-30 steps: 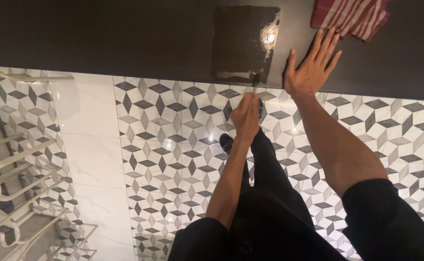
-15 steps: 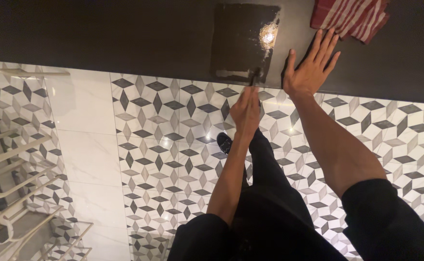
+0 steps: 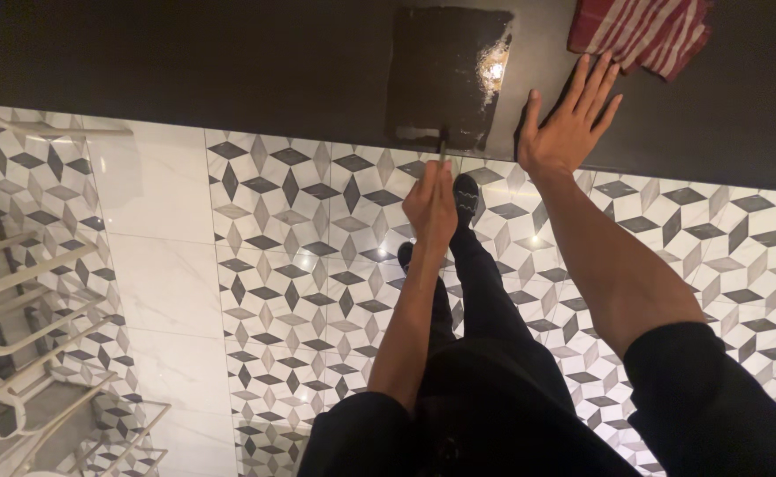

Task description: The person uses a brush to paint a dark rectangular shape onto the surface of a black table, dipping the brush into a container of dark liquid and applying it with multiple strokes.

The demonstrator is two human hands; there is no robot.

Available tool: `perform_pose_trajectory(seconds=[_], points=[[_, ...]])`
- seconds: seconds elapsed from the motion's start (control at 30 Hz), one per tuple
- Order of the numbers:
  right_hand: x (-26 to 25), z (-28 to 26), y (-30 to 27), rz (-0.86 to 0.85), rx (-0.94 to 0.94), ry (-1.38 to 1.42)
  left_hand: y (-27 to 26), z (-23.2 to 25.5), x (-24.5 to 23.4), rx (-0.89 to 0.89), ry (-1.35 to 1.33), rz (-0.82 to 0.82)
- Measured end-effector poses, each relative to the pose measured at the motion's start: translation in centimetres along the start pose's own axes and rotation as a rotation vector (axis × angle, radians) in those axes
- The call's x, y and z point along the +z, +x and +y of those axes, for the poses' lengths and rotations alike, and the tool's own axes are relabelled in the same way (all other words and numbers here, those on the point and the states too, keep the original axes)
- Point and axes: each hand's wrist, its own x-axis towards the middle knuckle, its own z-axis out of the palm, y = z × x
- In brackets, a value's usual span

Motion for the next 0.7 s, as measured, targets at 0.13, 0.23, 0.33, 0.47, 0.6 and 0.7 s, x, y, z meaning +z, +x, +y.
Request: perform_pose_trajectory(seconds=[0.13,0.23,0.33,0.47,0.6,0.7], points=[[-0.3,-0.3,0.0,-0.017,0.008,0.011,0.0,0.6,-0.9,0.1,0.037,-0.068],[-0.2,-0.2,0.0,-0.014,0.007,0.024,0.4,0.4,-1.9,-0.075,-0.042,-0.051],[0.0,0.0,-0.1,-0.012,-0.005,0.009,0.2,0.1,-2.1,-0.144,-0.095,-0.037],[0.0,0.0,0.1,-0.006,-0.016,0.006,0.0,-0.6,-1.5,0.058,-0.012,-0.035],[0.0,0.0,0.0,-0.014,0.004,0.002,0.7,-1.9,-2.2,0.092,0.016,0.043],[-0.2,-0.1,-0.1,-0.01,0.0,0.007,0.7,-2.0,-2.4,-0.099,0.002,0.058]])
